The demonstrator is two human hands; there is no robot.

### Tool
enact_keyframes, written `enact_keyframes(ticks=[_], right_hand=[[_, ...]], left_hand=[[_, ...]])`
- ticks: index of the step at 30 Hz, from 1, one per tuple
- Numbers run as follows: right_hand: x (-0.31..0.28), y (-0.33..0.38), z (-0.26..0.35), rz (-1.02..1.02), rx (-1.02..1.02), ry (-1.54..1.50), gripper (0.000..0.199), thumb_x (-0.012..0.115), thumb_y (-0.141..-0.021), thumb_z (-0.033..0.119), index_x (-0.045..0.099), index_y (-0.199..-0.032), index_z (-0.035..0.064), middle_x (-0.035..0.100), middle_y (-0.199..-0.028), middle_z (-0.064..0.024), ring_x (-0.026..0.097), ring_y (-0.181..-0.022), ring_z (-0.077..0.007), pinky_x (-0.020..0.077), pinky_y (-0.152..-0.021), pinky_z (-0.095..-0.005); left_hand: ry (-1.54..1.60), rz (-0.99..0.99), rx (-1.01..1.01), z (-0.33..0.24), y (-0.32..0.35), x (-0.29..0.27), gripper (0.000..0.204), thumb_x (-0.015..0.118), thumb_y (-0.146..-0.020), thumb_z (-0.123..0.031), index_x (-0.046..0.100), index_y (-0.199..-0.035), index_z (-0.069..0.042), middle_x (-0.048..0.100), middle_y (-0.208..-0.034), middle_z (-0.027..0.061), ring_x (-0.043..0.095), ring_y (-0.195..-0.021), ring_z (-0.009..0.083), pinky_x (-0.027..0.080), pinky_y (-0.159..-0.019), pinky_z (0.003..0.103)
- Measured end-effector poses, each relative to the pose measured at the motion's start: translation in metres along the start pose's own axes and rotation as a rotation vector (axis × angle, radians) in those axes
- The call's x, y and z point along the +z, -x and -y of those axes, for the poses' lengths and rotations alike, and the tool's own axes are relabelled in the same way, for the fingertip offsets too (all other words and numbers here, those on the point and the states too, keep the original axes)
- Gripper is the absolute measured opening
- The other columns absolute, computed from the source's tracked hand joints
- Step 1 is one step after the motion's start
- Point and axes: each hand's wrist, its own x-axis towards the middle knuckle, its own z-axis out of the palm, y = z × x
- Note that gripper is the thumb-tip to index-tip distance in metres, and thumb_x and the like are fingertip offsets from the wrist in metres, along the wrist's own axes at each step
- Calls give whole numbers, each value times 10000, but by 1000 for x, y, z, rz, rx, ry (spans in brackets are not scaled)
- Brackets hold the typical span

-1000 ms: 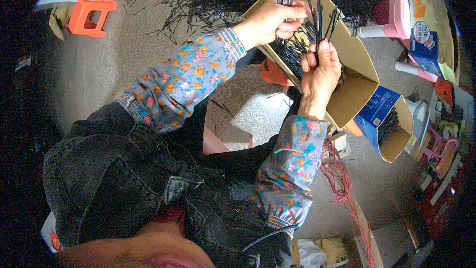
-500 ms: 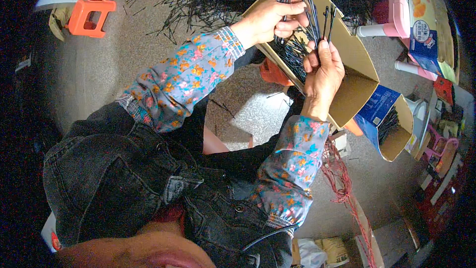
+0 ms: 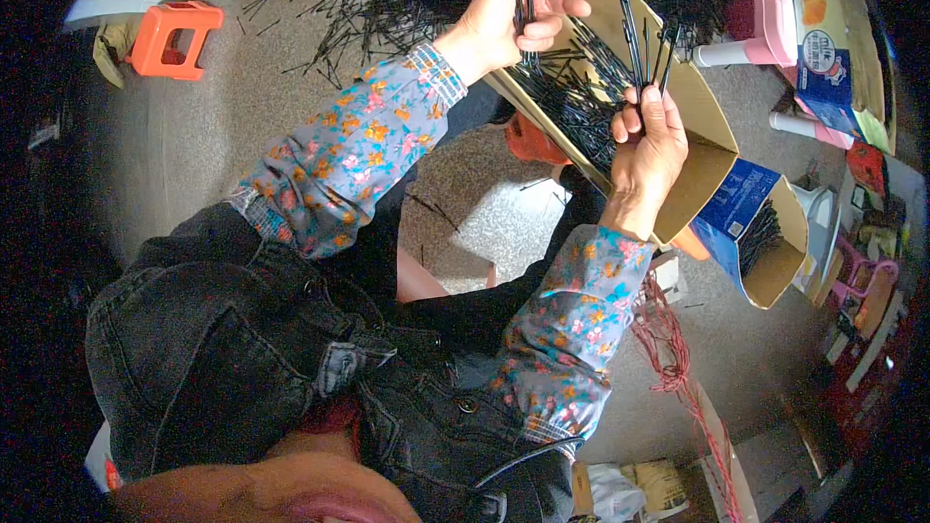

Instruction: Packing bundles of black cable ties into a cardboard box.

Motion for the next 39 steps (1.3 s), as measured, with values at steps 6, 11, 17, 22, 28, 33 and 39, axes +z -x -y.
enact_keyframes(ticks=[6,11,17,22,28,33,39], right_hand=[[9,1,-4,-31,-41,46,133,572,-873,93,560,-938,-23,590,-795,-113,441,-538,-100,369,-453,-219],[9,2,-4,-73,-69,25,130,569,-878,102,558,-932,-16,592,-793,-112,443,-538,-97,369,-451,-220],[30,5,-14,-101,-60,18,132,576,-875,105,563,-925,-17,596,-769,-89,452,-527,-88,368,-432,-208],[47,12,-19,-120,-167,292,177,576,-875,115,632,-980,-17,567,-691,-4,433,-493,-37,349,-410,-186],[46,16,-22,-83,-198,558,172,604,-860,128,639,-960,-8,550,-632,16,425,-451,-32,321,-382,-174],[46,18,-10,-43,-150,520,174,613,-848,122,632,-961,-9,596,-652,-21,492,-476,-55,358,-391,-176],[27,14,-1,25,-30,296,195,537,-900,164,606,-903,-18,607,-691,-67,486,-475,-89,362,-382,-196]], left_hand=[[-295,-20,-21,11,-6,-6,209,566,-873,-209,539,-1007,-50,634,-890,124,449,-530,57,318,-382,154],[-363,47,-104,21,-4,2,221,541,-867,-116,524,-1069,-27,627,-948,124,443,-552,38,327,-387,142],[-378,-9,-102,28,3,12,163,590,-839,-131,575,-947,-10,535,-719,11,380,-485,15,261,-368,153],[-490,-11,-103,31,5,21,208,676,-807,-239,610,-832,-44,537,-623,-9,360,-428,11,225,-346,158],[-439,-31,-173,27,5,18,231,684,-803,-274,626,-855,-56,442,-566,-54,312,-419,16,220,-348,168],[-310,-25,-135,23,1,8,253,606,-861,-276,618,-948,-39,439,-594,-50,315,-443,13,227,-360,161],[-237,-81,-123,16,1,7,238,570,-874,-280,634,-957,-67,480,-621,-55,351,-454,9,252,-368,146]])
